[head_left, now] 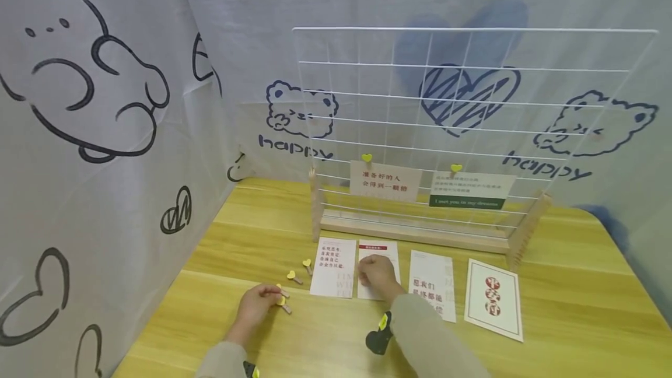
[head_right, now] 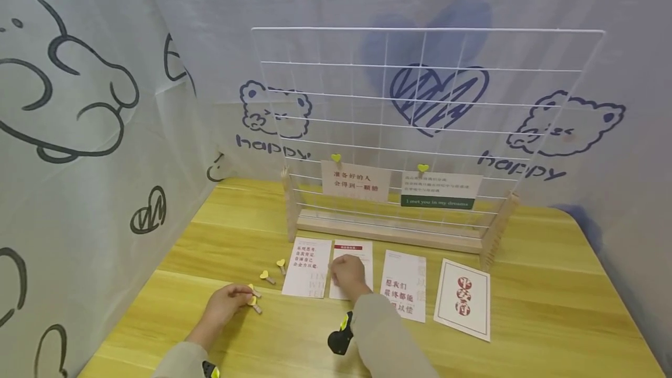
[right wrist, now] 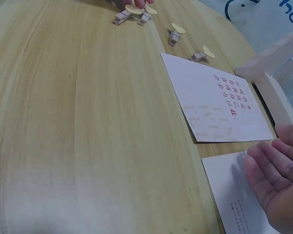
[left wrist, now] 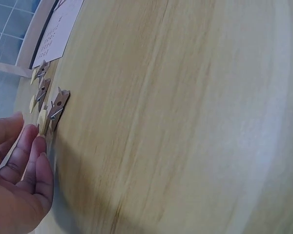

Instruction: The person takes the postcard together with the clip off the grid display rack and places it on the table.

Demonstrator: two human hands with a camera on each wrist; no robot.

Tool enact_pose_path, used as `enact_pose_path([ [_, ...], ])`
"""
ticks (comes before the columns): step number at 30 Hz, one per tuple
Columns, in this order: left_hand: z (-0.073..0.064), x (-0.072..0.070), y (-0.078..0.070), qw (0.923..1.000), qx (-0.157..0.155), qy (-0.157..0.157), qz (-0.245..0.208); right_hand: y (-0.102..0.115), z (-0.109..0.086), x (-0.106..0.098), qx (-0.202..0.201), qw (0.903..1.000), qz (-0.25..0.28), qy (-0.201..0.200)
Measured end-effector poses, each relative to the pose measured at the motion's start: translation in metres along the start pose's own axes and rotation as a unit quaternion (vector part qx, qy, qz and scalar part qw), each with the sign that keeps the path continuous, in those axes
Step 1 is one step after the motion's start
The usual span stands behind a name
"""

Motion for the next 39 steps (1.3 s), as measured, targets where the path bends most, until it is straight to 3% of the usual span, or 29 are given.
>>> enact_pose_path([
  [6, 0.004, -0.002, -0.002, 0.9997, -0.020, 0.008, 0.006, 0.005, 0.000, -0.010, -0.026, 0.9996, 0.008, 0.001],
  [14, 0.007, -0.002, -0.015, 0.9995, -0.027, 0.020, -0.001, 0.012, 0.002, -0.025, -0.013, 0.9989, 0.045, 0.003],
  [25, 0.014, 0.004, -0.043, 0.9991, -0.019, 0.034, -0.018, 0.018, 0.010, -0.044, -0.004, 0.9978, 0.066, -0.005],
  [39, 0.028, 0.020, -0.070, 0.9968, 0.011, 0.061, -0.051, 0.039, 0.012, -0.070, -0.037, 0.9983, 0.045, 0.005],
])
Point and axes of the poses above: each hand's wrist, its own z-axis towards the middle knuckle, its own x-axis out of the palm, y = z × x, the point moved 1 cm from there along z, towards the middle knuckle, and after that the axes turned 10 degrees about -y, right-handed, at the moved point
